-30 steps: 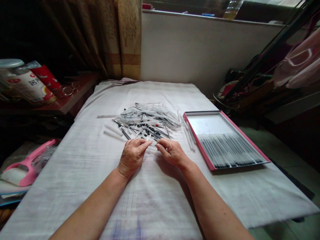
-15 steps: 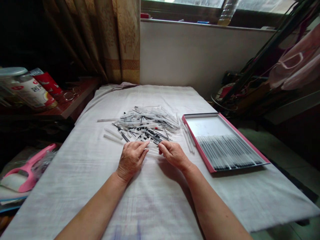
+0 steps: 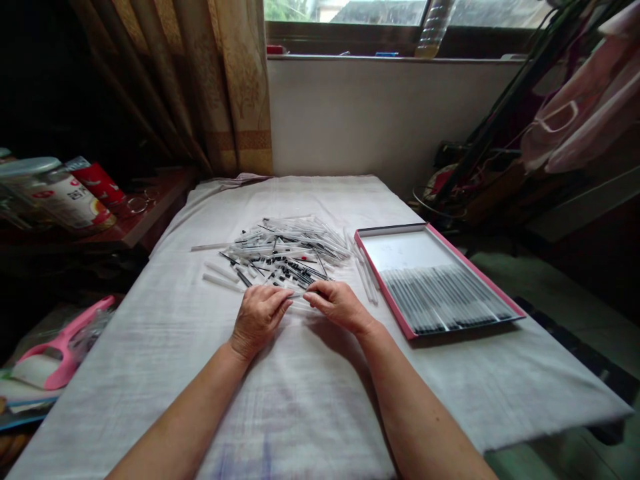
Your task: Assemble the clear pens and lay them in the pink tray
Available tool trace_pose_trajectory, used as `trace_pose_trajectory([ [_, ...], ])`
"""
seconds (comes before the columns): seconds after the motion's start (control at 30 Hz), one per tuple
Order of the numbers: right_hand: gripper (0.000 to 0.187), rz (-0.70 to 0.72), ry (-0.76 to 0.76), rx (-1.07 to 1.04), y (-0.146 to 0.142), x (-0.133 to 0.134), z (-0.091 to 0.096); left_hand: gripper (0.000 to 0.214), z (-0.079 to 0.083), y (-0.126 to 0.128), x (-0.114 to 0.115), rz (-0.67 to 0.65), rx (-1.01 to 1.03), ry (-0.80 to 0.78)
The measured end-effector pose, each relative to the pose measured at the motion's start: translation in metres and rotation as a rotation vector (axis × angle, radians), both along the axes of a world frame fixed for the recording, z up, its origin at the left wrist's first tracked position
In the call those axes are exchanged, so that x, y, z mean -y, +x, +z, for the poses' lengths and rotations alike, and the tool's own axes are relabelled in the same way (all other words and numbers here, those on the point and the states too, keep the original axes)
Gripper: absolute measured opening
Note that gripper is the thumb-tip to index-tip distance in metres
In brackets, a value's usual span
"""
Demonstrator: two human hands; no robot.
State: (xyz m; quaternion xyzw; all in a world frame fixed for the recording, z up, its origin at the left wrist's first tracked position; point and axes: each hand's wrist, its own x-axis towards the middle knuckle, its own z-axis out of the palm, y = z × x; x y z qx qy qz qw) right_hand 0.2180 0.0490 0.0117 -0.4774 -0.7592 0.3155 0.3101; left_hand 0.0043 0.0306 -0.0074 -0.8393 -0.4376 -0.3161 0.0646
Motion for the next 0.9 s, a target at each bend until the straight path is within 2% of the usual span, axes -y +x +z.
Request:
trace_pose_trajectory([
  [0.1, 0.022, -0.071, 0.025, 0.026, 0.009, -0.004, 0.001, 0.031, 0.005, -0.008, -0.011, 0.050, -0.034, -0.024],
  [0.17, 0.022, -0.146, 0.046, 0.033, 0.017, -0.007, 0.001, 0.028, 0.010, -0.015, -0.021, 0.117, -0.071, -0.045],
  [0.23, 0.021, -0.198, 0.068, 0.023, 0.025, -0.009, 0.002, 0.024, 0.017, -0.020, -0.033, 0.128, -0.154, -0.075],
  [0.37, 0.020, -0.275, 0.066, -0.038, 0.035, -0.013, 0.003, 0.021, 0.029, -0.018, -0.052, 0.054, -0.380, -0.144],
  [0.5, 0.019, -0.330, 0.034, -0.112, 0.039, -0.015, 0.002, 0.015, 0.037, -0.010, -0.061, 0.025, -0.510, -0.178],
  [0.9, 0.017, -0.385, 0.009, -0.297, 0.041, -0.021, -0.009, 0.015, 0.046, -0.006, -0.068, -0.064, -0.623, -0.252],
])
